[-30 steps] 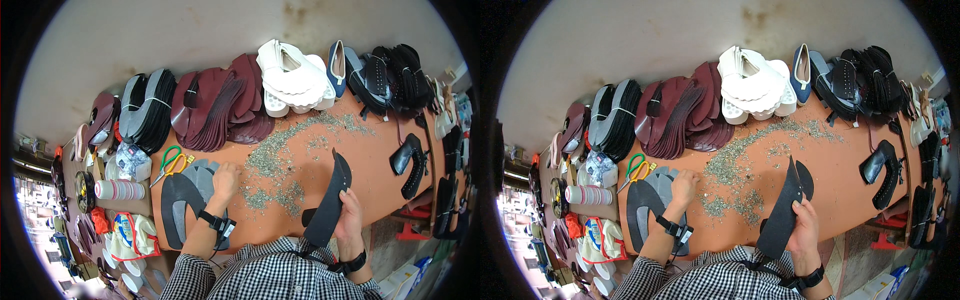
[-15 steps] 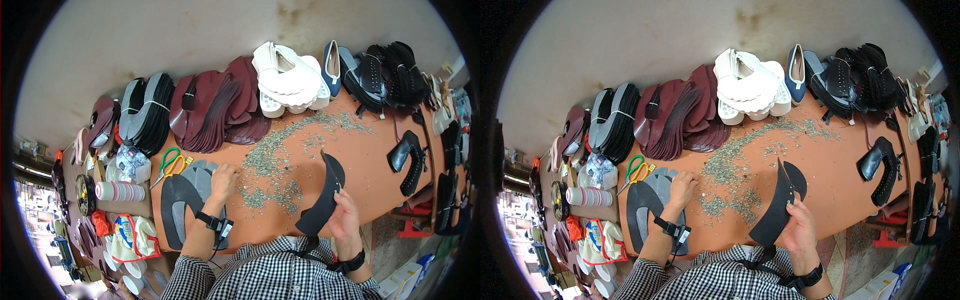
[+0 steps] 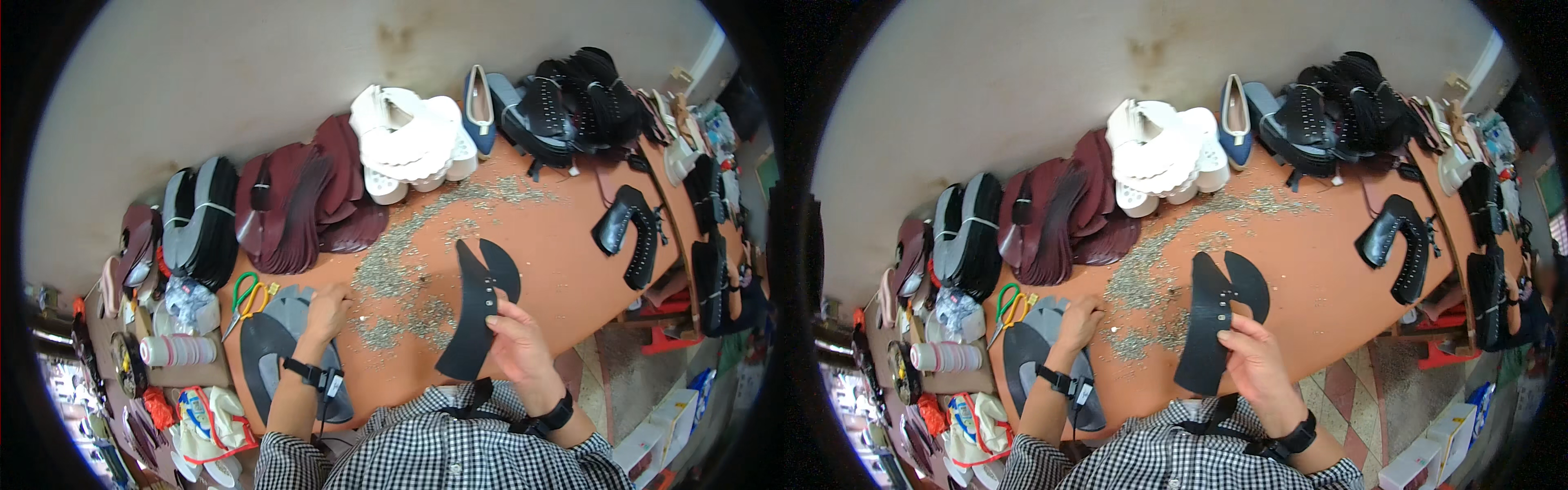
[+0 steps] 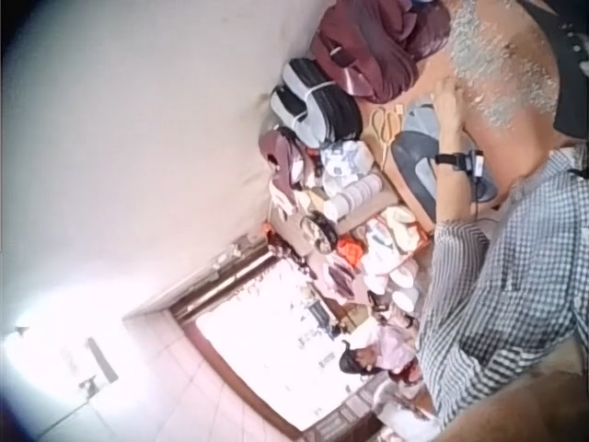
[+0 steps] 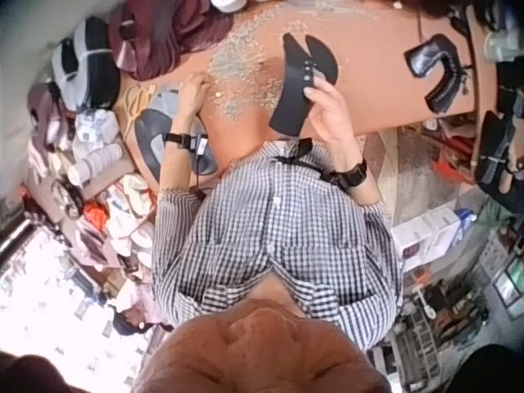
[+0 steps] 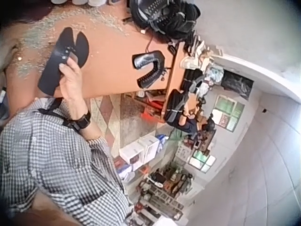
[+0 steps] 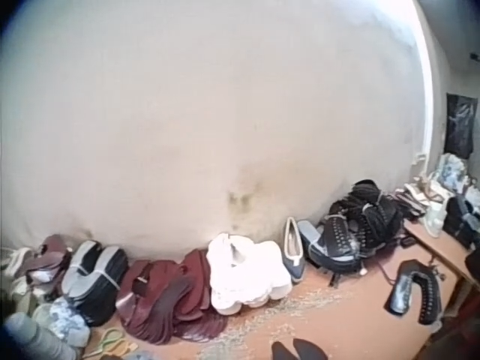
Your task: The recorder is inspecting and organizing various shoe upper components and materials on a work table.
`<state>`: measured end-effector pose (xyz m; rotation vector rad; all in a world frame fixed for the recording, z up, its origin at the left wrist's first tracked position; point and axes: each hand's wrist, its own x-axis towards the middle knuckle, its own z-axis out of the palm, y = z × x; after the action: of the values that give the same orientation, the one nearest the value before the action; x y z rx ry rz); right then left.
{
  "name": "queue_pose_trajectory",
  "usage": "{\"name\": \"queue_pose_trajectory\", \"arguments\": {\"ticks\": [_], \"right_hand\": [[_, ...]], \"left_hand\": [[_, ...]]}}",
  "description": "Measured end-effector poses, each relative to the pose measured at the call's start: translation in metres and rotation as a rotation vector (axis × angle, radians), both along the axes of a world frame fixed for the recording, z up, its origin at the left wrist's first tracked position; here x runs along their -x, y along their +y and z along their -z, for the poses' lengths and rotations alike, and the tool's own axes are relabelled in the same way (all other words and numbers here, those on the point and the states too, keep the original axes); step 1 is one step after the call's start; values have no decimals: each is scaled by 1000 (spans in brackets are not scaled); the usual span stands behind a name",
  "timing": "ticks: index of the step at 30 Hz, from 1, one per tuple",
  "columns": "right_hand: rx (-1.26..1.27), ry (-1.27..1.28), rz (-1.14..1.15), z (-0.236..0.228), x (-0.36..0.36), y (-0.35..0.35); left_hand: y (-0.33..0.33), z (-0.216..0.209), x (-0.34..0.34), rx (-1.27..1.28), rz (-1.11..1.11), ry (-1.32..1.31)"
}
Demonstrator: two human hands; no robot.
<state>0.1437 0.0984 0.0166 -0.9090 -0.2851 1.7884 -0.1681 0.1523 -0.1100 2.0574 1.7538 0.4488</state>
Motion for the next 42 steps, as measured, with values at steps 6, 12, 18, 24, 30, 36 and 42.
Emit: {"name": "queue_pose_trajectory", "arguments": {"ticks": [6, 12, 18, 24, 30, 36, 42], "right_hand": [[5, 2, -28, 5, -12, -7], [22, 45, 35, -3, -8, -8], [-73, -48, 34, 2, -1, -8], [-150, -228, 65, 0, 5, -12], [-268, -243, 98, -3, 10, -15], [-312, -364, 157, 9, 6, -18], [-403, -629, 171, 10, 8, -17]], "left_hand": [[9, -9, -5, 123, 47, -6], [-1, -1, -3, 18, 3, -53], [-15, -44, -51, 96, -213, -540], [-40, -126, -143, -121, 198, -914], [-33, -124, -165, -197, 255, -842], [-31, -122, -170, -205, 252, -780], [-31, -126, -170, -151, 184, -752]]}}
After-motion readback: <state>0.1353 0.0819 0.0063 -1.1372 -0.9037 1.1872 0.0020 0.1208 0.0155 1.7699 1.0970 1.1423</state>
